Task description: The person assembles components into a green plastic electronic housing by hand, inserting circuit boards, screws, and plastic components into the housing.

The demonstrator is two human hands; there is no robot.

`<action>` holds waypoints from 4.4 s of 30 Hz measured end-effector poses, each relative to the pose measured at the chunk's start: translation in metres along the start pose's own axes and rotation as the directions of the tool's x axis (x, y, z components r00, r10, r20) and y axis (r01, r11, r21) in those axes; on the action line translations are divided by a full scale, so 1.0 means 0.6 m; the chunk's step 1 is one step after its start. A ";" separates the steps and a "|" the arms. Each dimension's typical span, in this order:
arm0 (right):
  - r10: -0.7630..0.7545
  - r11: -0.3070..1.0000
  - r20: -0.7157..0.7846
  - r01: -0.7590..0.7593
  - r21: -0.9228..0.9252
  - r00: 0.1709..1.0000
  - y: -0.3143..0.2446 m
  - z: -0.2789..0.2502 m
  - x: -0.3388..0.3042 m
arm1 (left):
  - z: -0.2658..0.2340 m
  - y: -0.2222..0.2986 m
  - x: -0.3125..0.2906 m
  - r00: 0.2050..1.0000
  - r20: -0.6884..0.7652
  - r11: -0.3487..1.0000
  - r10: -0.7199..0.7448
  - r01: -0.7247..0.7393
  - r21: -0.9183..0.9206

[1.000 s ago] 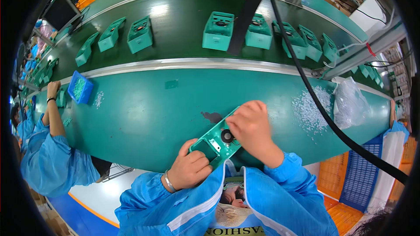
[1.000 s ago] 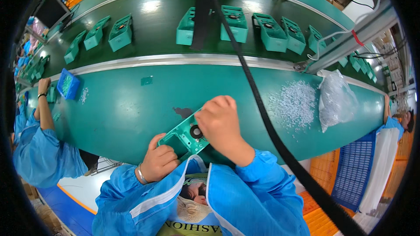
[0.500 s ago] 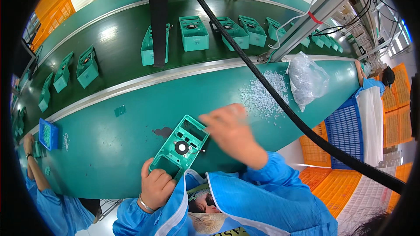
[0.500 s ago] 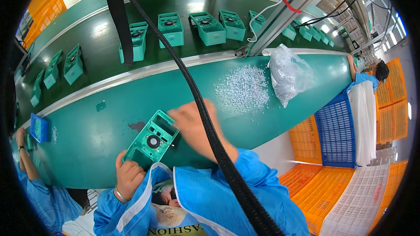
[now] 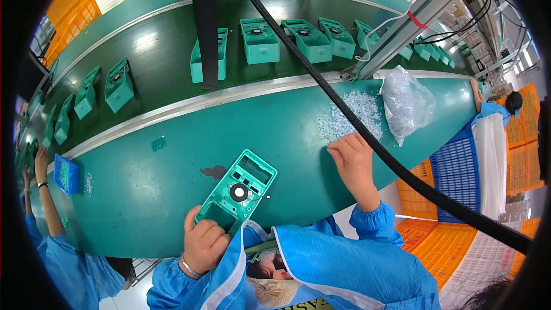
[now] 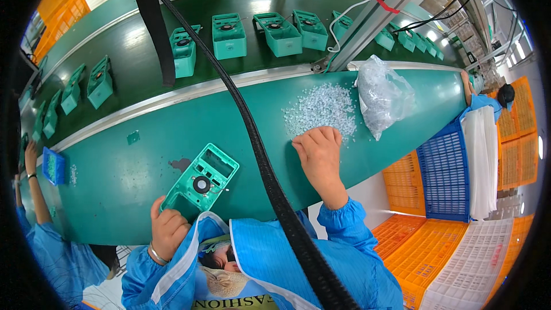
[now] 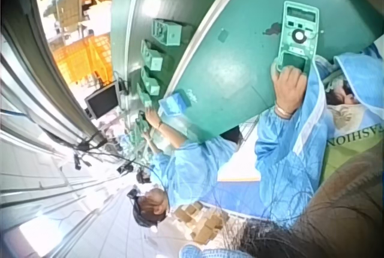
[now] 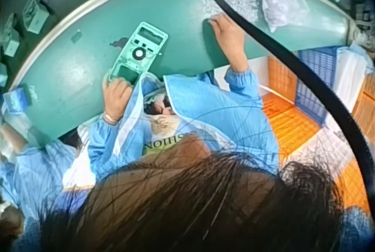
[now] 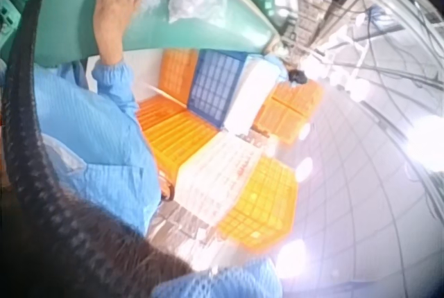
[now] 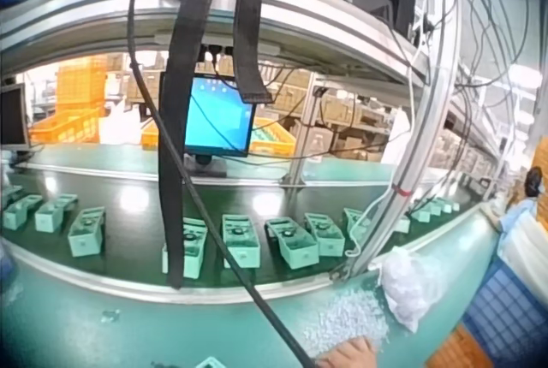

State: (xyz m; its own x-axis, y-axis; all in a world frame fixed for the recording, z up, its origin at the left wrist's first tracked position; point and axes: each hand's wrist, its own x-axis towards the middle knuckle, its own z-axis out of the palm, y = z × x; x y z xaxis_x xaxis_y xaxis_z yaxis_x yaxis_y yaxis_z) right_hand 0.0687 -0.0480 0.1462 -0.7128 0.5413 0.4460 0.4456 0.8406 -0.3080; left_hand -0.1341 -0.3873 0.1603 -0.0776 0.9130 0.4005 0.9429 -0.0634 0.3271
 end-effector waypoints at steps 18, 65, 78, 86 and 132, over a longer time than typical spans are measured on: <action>0.002 1.000 0.027 -0.003 0.021 1.000 -0.001 -0.003 -0.005 | -0.007 -0.002 0.006 1.000 0.002 1.000 0.004 -0.004 -0.010; -0.716 0.635 0.375 0.326 0.701 0.588 -0.262 0.056 0.128 | -0.044 -0.049 0.003 0.999 -0.036 0.999 0.022 -0.023 -0.026; -0.486 0.740 0.242 0.247 0.626 0.840 -0.248 -0.001 0.123 | -0.056 -0.086 0.014 0.980 -0.174 0.988 -0.094 0.114 0.108; -0.222 0.948 0.108 0.188 0.258 0.969 -0.138 -0.043 0.093 | -0.042 -0.288 0.177 0.879 -0.421 0.798 -0.224 0.413 0.438; -0.214 0.972 -0.007 0.212 -0.097 0.977 -0.072 0.027 0.080 | -0.163 -0.138 -0.066 0.793 -0.471 0.753 -0.385 0.565 0.336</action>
State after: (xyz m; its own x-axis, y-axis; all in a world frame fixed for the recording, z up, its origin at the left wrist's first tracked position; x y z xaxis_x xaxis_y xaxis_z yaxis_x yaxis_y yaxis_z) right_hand 0.0067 -0.0587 0.1671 -0.7880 0.3493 0.5070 0.3347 0.9342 -0.1234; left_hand -0.2408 -0.4577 0.2013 -0.5775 0.5589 0.5951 0.7753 0.6038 0.1854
